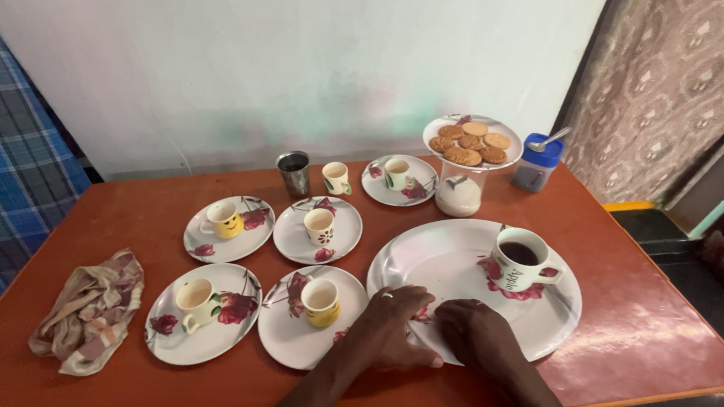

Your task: The person pours a dark liquid from a metal cup into several small teacups arranged on saucers. They handle the cups and saucers to position them on a large plate and the table, then pour the liquid into each one.

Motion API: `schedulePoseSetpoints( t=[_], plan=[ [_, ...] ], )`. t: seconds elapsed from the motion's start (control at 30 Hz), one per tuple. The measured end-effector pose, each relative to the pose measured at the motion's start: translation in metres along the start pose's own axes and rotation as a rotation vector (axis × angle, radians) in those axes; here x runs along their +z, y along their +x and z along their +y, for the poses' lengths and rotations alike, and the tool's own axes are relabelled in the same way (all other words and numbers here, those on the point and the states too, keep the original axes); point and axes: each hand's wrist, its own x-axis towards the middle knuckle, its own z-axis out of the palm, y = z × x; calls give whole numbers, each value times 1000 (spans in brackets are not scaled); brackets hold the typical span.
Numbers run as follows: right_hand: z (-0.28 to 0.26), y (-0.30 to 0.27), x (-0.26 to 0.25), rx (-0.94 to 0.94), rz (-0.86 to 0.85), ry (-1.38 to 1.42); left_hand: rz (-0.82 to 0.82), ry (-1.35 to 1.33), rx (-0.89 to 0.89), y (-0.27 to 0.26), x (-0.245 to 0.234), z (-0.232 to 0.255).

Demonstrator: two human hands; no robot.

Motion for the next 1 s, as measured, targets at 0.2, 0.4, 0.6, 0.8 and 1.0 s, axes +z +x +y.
schedulePoseSetpoints(
  t=[0.2,0.4,0.6,0.8,1.0],
  plan=[
    [10,4,11,63,-20,-23,-25,-45,105,14,-3,-12],
    [19,8,18,56,-15,-54,-82,-42,32,15,-9,-11],
    [18,31,-2,369,-135,53,143,-191,-34,11,-3,-13],
    [16,80,0,344,-119,95,294,-251,-47,8,6,-17],
    [14,139,15,205,-76,229,368,-253,-138,5,3,-17]
  ],
)
